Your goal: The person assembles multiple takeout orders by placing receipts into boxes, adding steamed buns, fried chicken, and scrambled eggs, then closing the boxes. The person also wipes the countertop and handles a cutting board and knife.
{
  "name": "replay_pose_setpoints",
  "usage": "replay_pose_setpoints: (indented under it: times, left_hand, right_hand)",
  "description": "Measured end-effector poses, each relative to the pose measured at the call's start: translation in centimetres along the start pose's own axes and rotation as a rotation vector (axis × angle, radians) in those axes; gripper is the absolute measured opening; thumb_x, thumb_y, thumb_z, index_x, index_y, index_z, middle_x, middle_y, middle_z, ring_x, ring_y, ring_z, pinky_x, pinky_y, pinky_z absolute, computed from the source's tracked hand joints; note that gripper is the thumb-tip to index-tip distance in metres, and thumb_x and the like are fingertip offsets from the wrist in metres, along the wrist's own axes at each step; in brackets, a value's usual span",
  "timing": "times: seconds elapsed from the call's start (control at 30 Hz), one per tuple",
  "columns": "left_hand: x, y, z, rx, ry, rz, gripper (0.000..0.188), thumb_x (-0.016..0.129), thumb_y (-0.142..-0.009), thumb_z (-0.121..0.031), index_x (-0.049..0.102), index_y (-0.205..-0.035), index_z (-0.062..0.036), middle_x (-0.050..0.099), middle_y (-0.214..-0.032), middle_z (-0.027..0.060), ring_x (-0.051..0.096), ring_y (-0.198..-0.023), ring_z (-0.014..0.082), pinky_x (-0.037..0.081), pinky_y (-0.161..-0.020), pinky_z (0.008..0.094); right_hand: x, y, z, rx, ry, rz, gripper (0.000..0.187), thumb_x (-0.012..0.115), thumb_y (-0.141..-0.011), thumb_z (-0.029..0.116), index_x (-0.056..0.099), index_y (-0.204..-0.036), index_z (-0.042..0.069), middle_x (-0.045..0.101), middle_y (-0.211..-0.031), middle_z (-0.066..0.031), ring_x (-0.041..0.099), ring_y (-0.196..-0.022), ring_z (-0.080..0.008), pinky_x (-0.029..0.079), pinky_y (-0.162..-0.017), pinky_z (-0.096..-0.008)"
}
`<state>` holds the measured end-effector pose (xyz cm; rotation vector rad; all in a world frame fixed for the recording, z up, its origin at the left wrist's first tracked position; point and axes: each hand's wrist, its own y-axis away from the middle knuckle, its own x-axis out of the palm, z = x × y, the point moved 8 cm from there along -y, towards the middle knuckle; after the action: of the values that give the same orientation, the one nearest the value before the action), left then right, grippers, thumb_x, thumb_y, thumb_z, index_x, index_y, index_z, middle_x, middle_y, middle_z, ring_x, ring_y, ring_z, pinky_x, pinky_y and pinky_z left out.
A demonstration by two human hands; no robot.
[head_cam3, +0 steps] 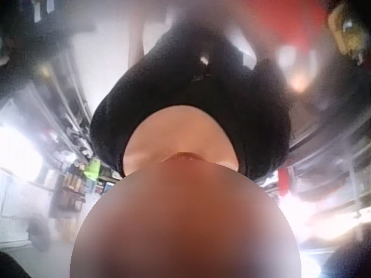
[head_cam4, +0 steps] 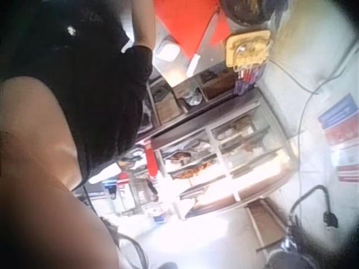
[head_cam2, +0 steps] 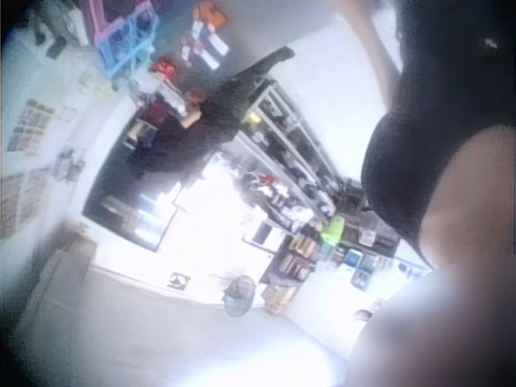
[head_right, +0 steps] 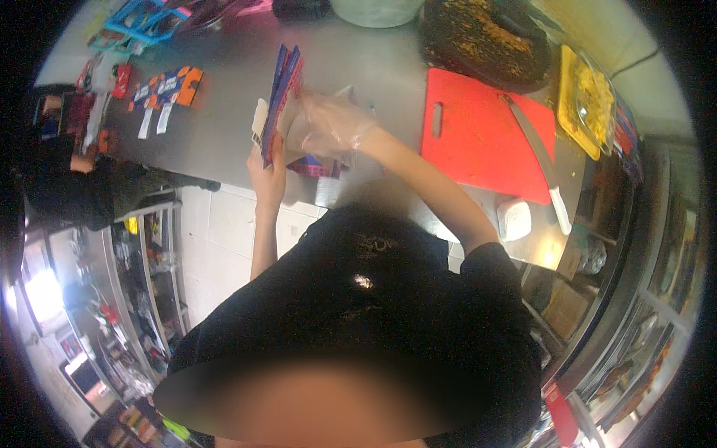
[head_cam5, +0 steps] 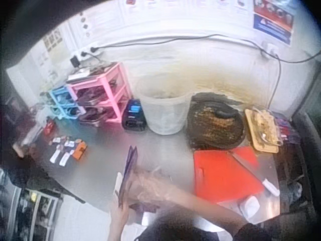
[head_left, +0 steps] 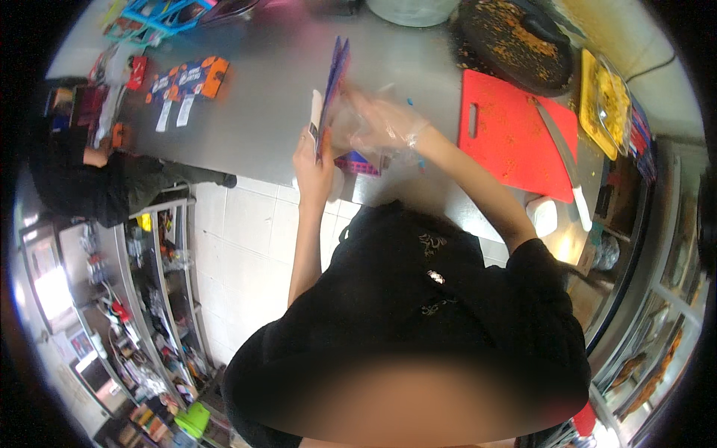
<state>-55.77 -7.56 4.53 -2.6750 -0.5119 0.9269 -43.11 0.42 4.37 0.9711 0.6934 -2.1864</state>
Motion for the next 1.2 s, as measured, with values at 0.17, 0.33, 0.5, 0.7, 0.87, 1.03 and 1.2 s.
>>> replay_pose_setpoints:
  times: [0.17, 0.33, 0.5, 0.7, 0.87, 1.03, 1.2]
  left_hand:
    - [-1.1, 0.7, 5.3, -0.247, 0.032, 0.030, 0.038, 0.064, -0.083, -0.020, 0.054, -0.113, 0.0019, 0.059, -0.103, 0.0231, 0.060, -0.096, 0.0316, 0.045, -0.080, 0.0367]
    - [-3.5, -0.1, 5.3, -0.118, 0.118, 0.004, 0.041, 0.070, -0.078, -0.020, 0.058, -0.111, 0.0014, 0.064, -0.096, 0.0190, 0.061, -0.085, 0.0231, 0.046, -0.076, 0.0321]
    - [-6.5, 0.4, 5.3, -0.198, -0.033, 0.068, 0.026, 0.069, -0.078, -0.015, 0.064, -0.098, 0.0008, 0.066, -0.085, 0.0144, 0.061, -0.074, 0.0205, 0.046, -0.072, 0.0305]
    - [-16.7, 0.7, 4.7, -0.450, -0.547, -0.172, 0.021, 0.064, -0.085, -0.016, 0.067, -0.097, 0.0008, 0.067, -0.088, 0.0164, 0.063, -0.075, 0.0199, 0.047, -0.070, 0.0317]
    - [-22.3, 1.3, -3.4, -0.151, -0.270, -0.648, 0.036, 0.060, -0.089, -0.023, 0.060, -0.109, 0.0062, 0.063, -0.106, 0.0191, 0.062, -0.089, 0.0231, 0.049, -0.077, 0.0333]
    - [-14.0, -0.7, -3.6, -0.421, 0.149, -0.461, 0.045, 0.060, -0.089, -0.026, 0.051, -0.124, 0.0013, 0.056, -0.118, 0.0162, 0.059, -0.094, 0.0171, 0.051, -0.069, 0.0263]
    - [-2.1, -3.6, -8.2, -0.149, 0.445, 0.106, 0.035, 0.055, -0.092, -0.025, 0.058, -0.109, 0.0053, 0.064, -0.098, 0.0102, 0.057, -0.087, 0.0150, 0.045, -0.078, 0.0285]
  right_hand:
    - [1.8, 1.2, -2.9, 0.315, -0.093, -0.071, 0.073, 0.064, -0.076, 0.045, 0.041, -0.119, -0.008, 0.054, -0.110, -0.0286, 0.054, -0.100, -0.0426, 0.043, -0.089, -0.0458]
    - [8.6, 2.0, -5.3, 0.551, -0.325, 0.085, 0.064, 0.059, -0.081, 0.043, 0.041, -0.115, -0.008, 0.057, -0.099, -0.0303, 0.059, -0.091, -0.0407, 0.046, -0.079, -0.0458]
    - [9.7, 0.7, -6.3, 0.411, -0.265, -0.147, 0.058, 0.053, -0.086, 0.042, 0.041, -0.116, -0.006, 0.061, -0.091, -0.0257, 0.064, -0.075, -0.0355, 0.050, -0.067, -0.0431]
    - [7.7, -0.5, -6.3, 0.479, -0.560, 0.100, 0.053, 0.051, -0.088, 0.042, 0.045, -0.121, 0.000, 0.060, -0.101, -0.0240, 0.059, -0.096, -0.0348, 0.046, -0.083, -0.0429]
    - [-4.6, 10.2, -4.7, 0.301, 0.371, -0.009, 0.053, 0.059, -0.083, 0.043, 0.052, -0.121, 0.008, 0.056, -0.120, -0.0124, 0.053, -0.110, -0.0281, 0.040, -0.094, -0.0413]
    - [-11.0, 31.0, -10.5, 1.157, 0.792, 0.174, 0.071, 0.069, -0.070, 0.046, 0.045, -0.124, 0.007, 0.050, -0.122, -0.0196, 0.048, -0.114, -0.0351, 0.040, -0.094, -0.0454]
    - [-8.4, 38.6, -10.9, 1.193, 0.685, -0.071, 0.094, 0.079, -0.062, 0.039, 0.029, -0.136, 0.010, 0.043, -0.129, -0.0189, 0.044, -0.118, -0.0359, 0.039, -0.095, -0.0453]
